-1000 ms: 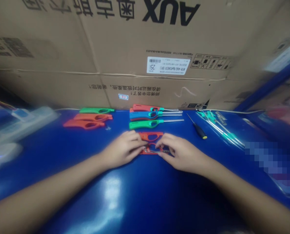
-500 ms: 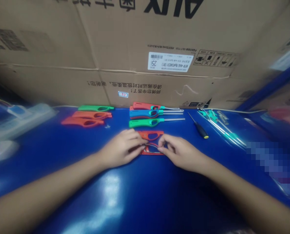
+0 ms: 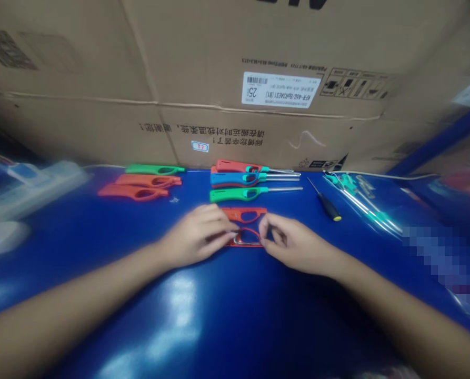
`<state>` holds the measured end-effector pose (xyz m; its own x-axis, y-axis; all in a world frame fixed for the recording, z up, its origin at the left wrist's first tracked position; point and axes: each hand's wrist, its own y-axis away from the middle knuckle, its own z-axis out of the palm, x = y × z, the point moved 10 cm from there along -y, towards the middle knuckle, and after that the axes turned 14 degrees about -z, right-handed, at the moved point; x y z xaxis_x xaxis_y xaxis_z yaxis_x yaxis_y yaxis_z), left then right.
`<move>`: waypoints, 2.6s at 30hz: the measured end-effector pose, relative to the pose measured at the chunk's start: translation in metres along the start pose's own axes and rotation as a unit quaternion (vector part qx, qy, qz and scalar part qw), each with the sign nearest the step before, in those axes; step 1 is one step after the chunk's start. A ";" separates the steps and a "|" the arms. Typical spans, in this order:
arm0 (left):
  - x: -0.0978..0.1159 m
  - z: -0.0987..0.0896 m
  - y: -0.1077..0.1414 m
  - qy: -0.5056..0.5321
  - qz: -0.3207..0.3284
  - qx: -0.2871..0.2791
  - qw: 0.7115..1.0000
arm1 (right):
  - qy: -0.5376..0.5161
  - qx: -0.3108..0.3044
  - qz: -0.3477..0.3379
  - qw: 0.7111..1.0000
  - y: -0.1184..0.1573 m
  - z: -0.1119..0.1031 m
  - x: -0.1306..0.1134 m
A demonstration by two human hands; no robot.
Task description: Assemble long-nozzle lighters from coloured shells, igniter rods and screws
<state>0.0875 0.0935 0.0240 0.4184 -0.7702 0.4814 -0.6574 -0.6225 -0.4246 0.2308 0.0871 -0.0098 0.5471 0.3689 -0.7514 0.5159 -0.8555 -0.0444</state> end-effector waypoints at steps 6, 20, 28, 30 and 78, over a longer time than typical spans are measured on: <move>0.002 -0.004 0.000 0.024 0.010 0.009 1.000 | 0.022 -0.008 -0.010 1.000 -0.002 0.001 -0.002; -0.003 0.006 0.001 -0.027 -0.012 -0.020 0.999 | 0.131 -0.007 -0.098 0.986 -0.002 0.003 -0.019; 0.003 0.006 0.001 -0.025 -0.007 -0.025 0.999 | 0.166 -0.001 -0.100 0.981 -0.001 0.001 -0.019; 0.001 0.004 0.002 -0.021 -0.004 -0.014 1.000 | 0.170 0.000 -0.100 0.980 -0.001 0.001 -0.018; 0.013 0.022 0.004 -0.098 -0.025 -0.095 0.990 | 0.200 -0.002 -0.097 0.975 -0.003 -0.014 -0.011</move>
<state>0.1043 0.0778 0.0118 0.5553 -0.7624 0.3324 -0.7307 -0.6381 -0.2428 0.2326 0.0905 0.0080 0.6523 0.6362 -0.4119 0.6371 -0.7547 -0.1568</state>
